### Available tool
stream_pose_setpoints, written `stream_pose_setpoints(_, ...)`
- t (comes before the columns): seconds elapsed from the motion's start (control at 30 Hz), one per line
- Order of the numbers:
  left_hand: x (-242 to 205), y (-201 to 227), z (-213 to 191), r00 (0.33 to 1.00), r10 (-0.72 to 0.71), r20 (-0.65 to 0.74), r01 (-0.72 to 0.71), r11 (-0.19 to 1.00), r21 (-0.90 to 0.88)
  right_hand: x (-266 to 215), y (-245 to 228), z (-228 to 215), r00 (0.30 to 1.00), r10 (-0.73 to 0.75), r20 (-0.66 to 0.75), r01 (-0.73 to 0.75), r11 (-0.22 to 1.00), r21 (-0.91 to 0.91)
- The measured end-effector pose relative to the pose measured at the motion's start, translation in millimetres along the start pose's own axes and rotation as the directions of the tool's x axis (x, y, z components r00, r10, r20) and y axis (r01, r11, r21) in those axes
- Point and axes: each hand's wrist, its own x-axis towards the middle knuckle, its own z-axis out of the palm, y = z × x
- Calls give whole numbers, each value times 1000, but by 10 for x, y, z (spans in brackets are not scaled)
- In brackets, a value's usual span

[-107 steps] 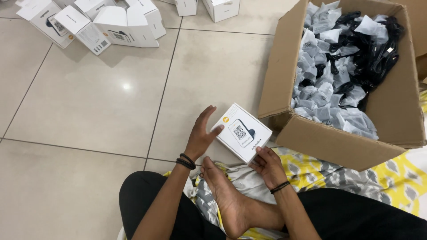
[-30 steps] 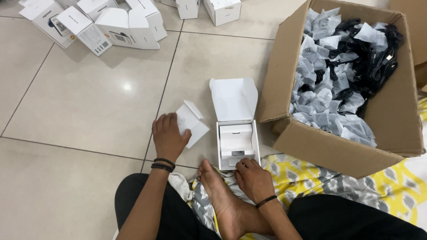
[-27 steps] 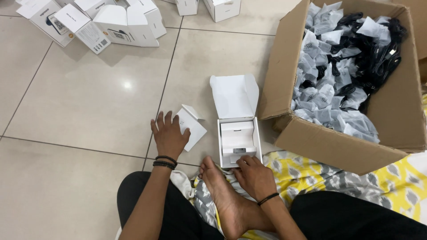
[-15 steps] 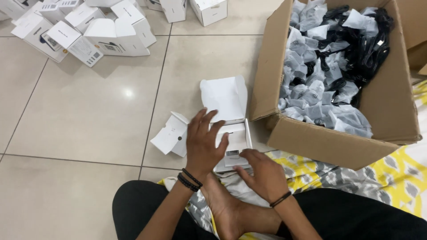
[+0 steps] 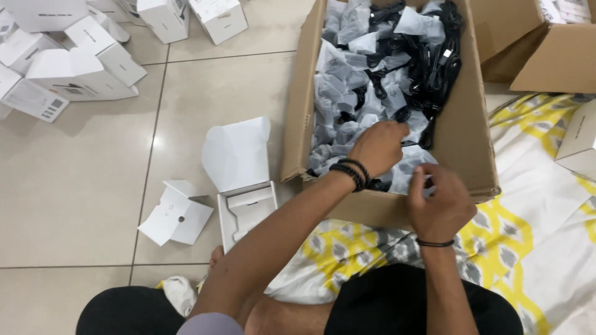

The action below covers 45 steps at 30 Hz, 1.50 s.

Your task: The person packs small electronic devices and accessories into their retail boxes.

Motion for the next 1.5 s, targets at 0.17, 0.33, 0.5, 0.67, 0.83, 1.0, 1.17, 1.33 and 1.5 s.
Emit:
stream_pose_setpoints(0.17, 578, -454, 622, 933, -262, 248, 193, 943, 272, 114, -93, 58, 991, -132, 26, 134, 978, -160)
stream_pose_setpoints(0.33, 579, -571, 741, 935, -198, 295, 85, 931, 356, 134, -79, 116, 989, -149, -9, 145, 971, -191)
stream_pose_setpoints(0.5, 512, -560, 564, 929, -174, 325, 54, 936, 347, 128, -88, 136, 984, -173, -38, 161, 963, -215)
stream_pose_setpoints(0.67, 401, -152, 38, 996, -71, 55, 69, 997, 33, 97, -91, 110, 987, -144, -68, 129, 975, -181)
stream_pose_setpoints(0.83, -36, 318, -675, 998, -61, 4, 58, 927, -372, 188, -194, 27, 993, 75, -87, -64, 989, 131)
stream_pose_setpoints(1.0, -852, 385, -1053, 981, -170, 95, 183, 642, -745, 159, -484, -66, 974, 59, 217, -183, 773, 608)
stream_pose_setpoints(1.17, -1825, 374, -1428, 873, -462, 156, 354, 381, -854, -170, -851, 115, 811, -50, 583, -471, 537, 700)
stream_pose_setpoints(1.33, -2816, 78, -1788, 694, -715, -78, 247, 339, -908, -598, -1235, 407, 744, -23, 668, -498, 647, 578)
stream_pose_setpoints(1.5, -3696, -255, -1915, 420, -853, -311, 338, 465, -819, -932, -1567, 687, 669, -99, 737, -357, 826, 435)
